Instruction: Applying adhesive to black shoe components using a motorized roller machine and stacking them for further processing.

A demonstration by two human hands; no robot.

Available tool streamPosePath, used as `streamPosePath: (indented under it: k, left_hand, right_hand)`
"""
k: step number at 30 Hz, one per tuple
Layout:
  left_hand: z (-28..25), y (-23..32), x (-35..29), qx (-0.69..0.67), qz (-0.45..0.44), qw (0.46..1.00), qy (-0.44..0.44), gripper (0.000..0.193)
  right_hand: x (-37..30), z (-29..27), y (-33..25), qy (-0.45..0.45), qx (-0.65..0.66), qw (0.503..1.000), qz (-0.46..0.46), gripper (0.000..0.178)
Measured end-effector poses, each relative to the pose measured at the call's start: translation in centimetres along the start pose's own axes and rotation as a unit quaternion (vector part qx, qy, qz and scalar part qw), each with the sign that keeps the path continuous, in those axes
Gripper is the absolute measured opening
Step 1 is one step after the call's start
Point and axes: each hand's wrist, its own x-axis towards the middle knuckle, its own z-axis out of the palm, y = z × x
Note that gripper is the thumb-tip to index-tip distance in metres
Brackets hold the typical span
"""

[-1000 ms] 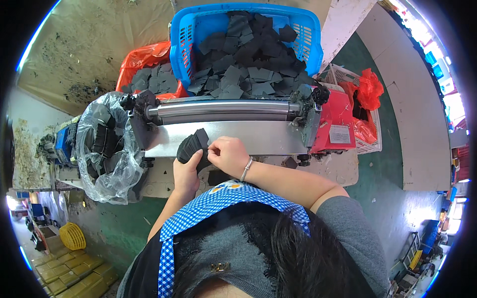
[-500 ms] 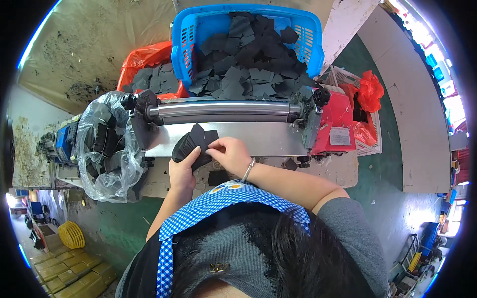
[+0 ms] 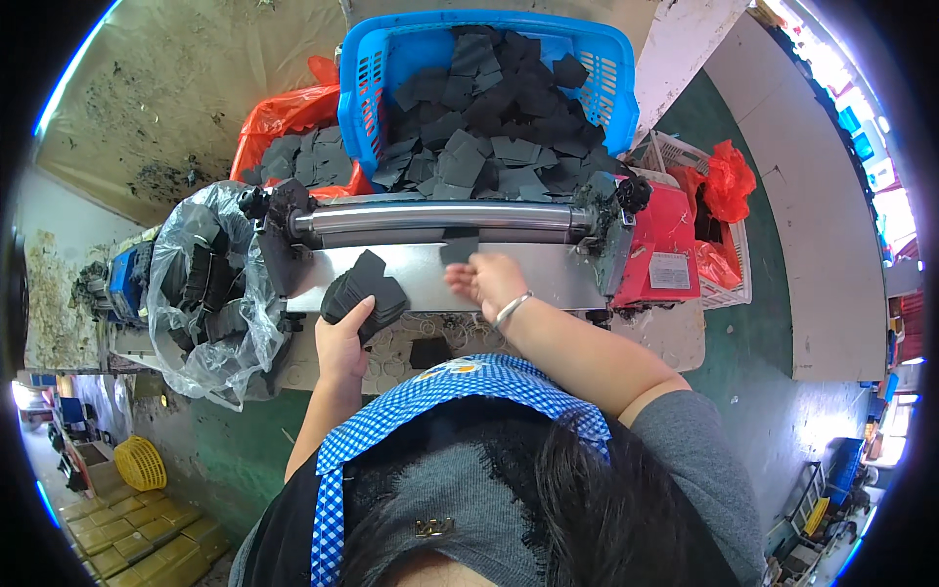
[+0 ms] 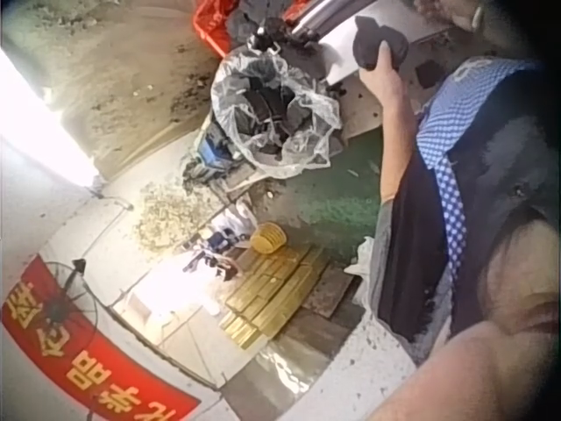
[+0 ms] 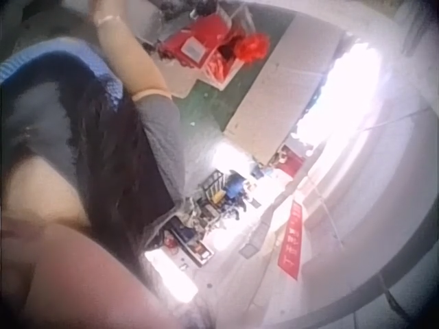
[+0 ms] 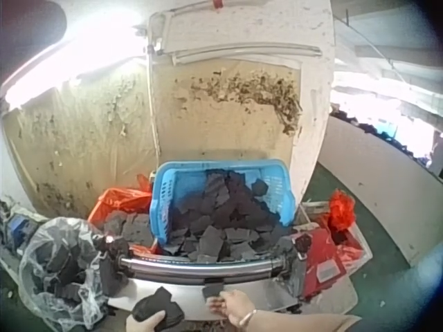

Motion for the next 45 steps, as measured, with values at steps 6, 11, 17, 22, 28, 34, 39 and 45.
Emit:
streamPosePath:
  k: [6,11,17,22,28,34,39,45]
  left_hand:
    - [1.4,-1.1,-0.2,0.046,0.019,0.999,0.002,0.031]
    - [1.3,-1.1,0.0,-0.019,-0.008,1.0,0.001,0.03]
    - [0.9,-1.5,0.3,0.072,0.08,0.994,0.024,0.027]
    - [1.9,-1.1,0.0,-0.009,0.002,0.999,-0.035,0.024]
    - [0.8,-1.1,0.5,0.011,0.021,0.999,-0.023,0.028]
    - [1.8,-1.5,0.6,0.082,0.081,0.993,-0.011,0.032]
    - [1.9,-1.3,1.2,0.03,0.064,0.997,-0.03,0.03]
    - [1.8,-1.6,1.0,0.108,0.128,0.986,0.009,0.03]
  right_hand:
    - [-2.6,2.0,3.0,-0.161,-0.469,0.81,-0.312,0.023]
    - [-1.9,2.2,2.3,-0.157,-0.363,0.912,-0.11,0.025]
    - [-0.4,1.7,0.9,-0.049,-0.196,0.978,-0.057,0.026]
    - [-3.0,3.7,2.7,-0.17,-0.434,0.851,-0.242,0.021]
    - [-0.8,1.8,1.8,-0.073,-0.164,0.984,-0.017,0.03]
    - [-1.9,2.5,2.0,-0.185,-0.403,0.883,-0.156,0.024]
    - [-0.5,2.0,1.3,-0.087,-0.218,0.972,-0.026,0.026]
    - [-1.8,2.9,1.2,-0.07,-0.334,0.922,-0.181,0.027]
